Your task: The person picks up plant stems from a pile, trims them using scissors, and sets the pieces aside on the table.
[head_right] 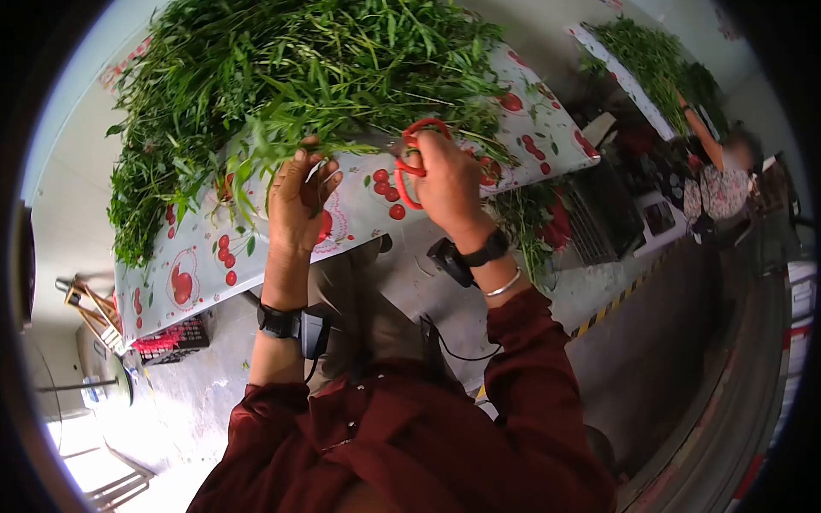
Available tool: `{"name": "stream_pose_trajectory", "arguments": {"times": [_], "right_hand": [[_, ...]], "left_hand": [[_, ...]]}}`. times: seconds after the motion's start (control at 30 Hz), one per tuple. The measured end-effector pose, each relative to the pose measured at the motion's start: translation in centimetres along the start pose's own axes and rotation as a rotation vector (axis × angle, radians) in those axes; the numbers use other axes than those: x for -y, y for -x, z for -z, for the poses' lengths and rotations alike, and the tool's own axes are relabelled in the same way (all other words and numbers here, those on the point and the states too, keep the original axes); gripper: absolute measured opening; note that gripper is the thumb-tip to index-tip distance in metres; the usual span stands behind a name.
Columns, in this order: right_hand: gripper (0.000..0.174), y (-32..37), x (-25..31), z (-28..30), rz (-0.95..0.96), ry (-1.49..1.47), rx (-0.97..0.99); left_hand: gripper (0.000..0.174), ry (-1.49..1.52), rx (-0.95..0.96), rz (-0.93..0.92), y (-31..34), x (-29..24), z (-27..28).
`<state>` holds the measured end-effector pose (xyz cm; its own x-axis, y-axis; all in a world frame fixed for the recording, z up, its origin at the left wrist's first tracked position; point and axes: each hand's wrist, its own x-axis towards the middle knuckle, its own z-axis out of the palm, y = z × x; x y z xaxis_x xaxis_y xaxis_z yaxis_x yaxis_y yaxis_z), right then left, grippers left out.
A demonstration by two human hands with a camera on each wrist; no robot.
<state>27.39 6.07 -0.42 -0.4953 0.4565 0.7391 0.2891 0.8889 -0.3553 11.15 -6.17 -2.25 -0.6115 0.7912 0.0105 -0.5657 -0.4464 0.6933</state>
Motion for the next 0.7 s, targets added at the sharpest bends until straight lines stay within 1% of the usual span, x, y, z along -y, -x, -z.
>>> {"name": "stream_pose_trajectory", "arguments": {"times": [0.03, 0.07, 0.1, 0.17, 0.2, 0.23, 0.3, 0.33, 0.37, 0.43, 0.47, 0.5, 0.57, 0.6, 0.63, 0.7], "right_hand": [[0.016, 0.1, 0.1, -0.1, -0.023, -0.014, 0.016], [0.02, 0.2, -0.1, -0.4, -0.005, -0.005, 0.001], [0.02, 0.3, 0.0, -0.3, -0.009, -0.001, -0.001], [0.026, 0.5, 0.3, -0.3, -0.118, -0.279, -0.058], [0.024, 1.4, -0.5, -0.5, -0.224, -0.379, -0.004], [0.024, 1.2, 0.5, 0.3, -0.223, -0.386, 0.003], [0.018, 1.1, 2.7, 2.5, -0.586, -0.814, 0.113], [0.029, 1.4, 2.6, 3.3, -0.61, -0.91, 0.279], [0.029, 2.2, 2.6, 3.2, -0.613, -0.913, 0.278], [0.043, 4.1, 2.8, 3.0, -0.701, -1.274, 0.525], [0.05, 4.7, 3.0, 3.1, -0.679, -1.215, 0.627], [0.05, 5.3, 3.2, 3.1, -0.679, -1.214, 0.623], [0.053, 6.9, 3.5, 2.2, -0.719, -1.256, 0.77], [0.063, 7.3, 3.7, 1.9, -0.759, -1.192, 0.827], [0.063, 7.2, 3.8, 1.8, -0.757, -1.194, 0.825], [0.055, 7.0, 4.1, 1.5, -0.766, -1.193, 0.88]], "left_hand": [[0.029, -0.098, -0.041, -0.023, -0.1, 0.1, 0.0], [0.026, -0.061, -0.054, -0.03, -0.2, 0.1, 0.0], [0.026, -0.062, -0.05, -0.026, -0.3, 0.1, 0.0], [0.026, -0.038, -0.068, -0.073, -0.4, -0.1, 0.3], [0.02, 0.001, -0.075, -0.091, -0.4, -0.2, 0.5], [0.02, 0.0, -0.084, -0.094, -0.4, -0.3, 0.7], [0.021, 0.058, -0.079, -0.134, -0.6, -0.4, 1.0], [0.021, 0.055, -0.082, -0.135, -0.6, -0.5, 1.1], [0.021, 0.047, -0.08, -0.157, -0.5, -0.6, 1.1], [0.021, 0.037, -0.071, -0.176, -0.5, -0.8, 0.9], [0.021, 0.03, -0.083, -0.189, -0.4, -0.8, 0.8], [0.021, 0.024, -0.095, -0.202, -0.3, -0.8, 0.6], [0.021, 0.018, -0.098, -0.21, -0.1, -0.9, 0.4], [0.021, 0.011, -0.102, -0.22, 0.0, -0.9, 0.3], [0.021, 0.009, -0.1, -0.221, 0.1, -1.0, 0.3], [0.021, -0.036, -0.074, -0.199, 0.2, -1.2, 0.5]]}}
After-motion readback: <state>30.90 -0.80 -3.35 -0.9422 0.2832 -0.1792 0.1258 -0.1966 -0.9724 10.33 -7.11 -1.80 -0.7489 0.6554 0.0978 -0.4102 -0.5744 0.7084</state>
